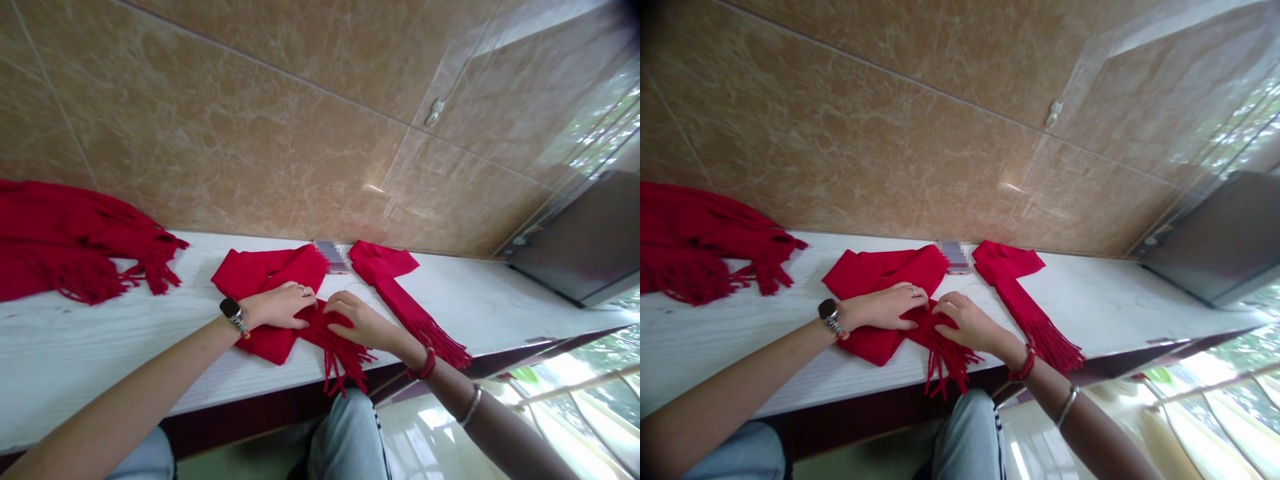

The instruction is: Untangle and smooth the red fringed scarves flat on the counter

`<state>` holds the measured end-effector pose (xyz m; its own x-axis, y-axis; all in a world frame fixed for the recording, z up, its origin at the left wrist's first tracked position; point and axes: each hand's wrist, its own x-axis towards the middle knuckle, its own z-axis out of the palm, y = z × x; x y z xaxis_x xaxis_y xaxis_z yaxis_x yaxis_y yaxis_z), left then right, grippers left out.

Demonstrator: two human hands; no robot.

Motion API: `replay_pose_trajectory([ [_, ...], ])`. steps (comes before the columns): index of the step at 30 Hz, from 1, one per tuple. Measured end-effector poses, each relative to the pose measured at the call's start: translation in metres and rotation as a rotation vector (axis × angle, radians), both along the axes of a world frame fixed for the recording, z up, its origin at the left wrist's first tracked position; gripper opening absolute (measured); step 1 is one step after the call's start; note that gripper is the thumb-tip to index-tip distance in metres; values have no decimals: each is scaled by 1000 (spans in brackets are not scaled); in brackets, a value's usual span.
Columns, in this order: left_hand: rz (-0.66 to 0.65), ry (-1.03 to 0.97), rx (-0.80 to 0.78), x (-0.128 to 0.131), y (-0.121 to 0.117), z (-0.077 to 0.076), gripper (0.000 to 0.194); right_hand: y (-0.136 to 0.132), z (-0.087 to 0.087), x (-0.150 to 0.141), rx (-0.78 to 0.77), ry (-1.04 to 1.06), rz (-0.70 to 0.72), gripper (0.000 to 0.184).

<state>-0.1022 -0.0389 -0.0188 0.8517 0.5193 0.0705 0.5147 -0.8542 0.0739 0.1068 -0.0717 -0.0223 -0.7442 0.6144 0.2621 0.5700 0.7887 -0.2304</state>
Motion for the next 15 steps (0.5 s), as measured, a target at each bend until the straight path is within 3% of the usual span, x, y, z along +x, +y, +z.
replay_pose_trajectory([
  [5,36,4,-53,-7,-2,-17,44,-12,-2,3,-60,-261,148,19],
  [9,43,23,-65,-8,-3,-19,44,-7,-2,33,-112,-393,135,30],
  [13,57,35,-74,-6,-2,-18,44,-2,22,69,-252,-459,90,30],
  [15,56,39,-75,-5,-1,-18,45,-4,38,71,-285,-399,74,27],
])
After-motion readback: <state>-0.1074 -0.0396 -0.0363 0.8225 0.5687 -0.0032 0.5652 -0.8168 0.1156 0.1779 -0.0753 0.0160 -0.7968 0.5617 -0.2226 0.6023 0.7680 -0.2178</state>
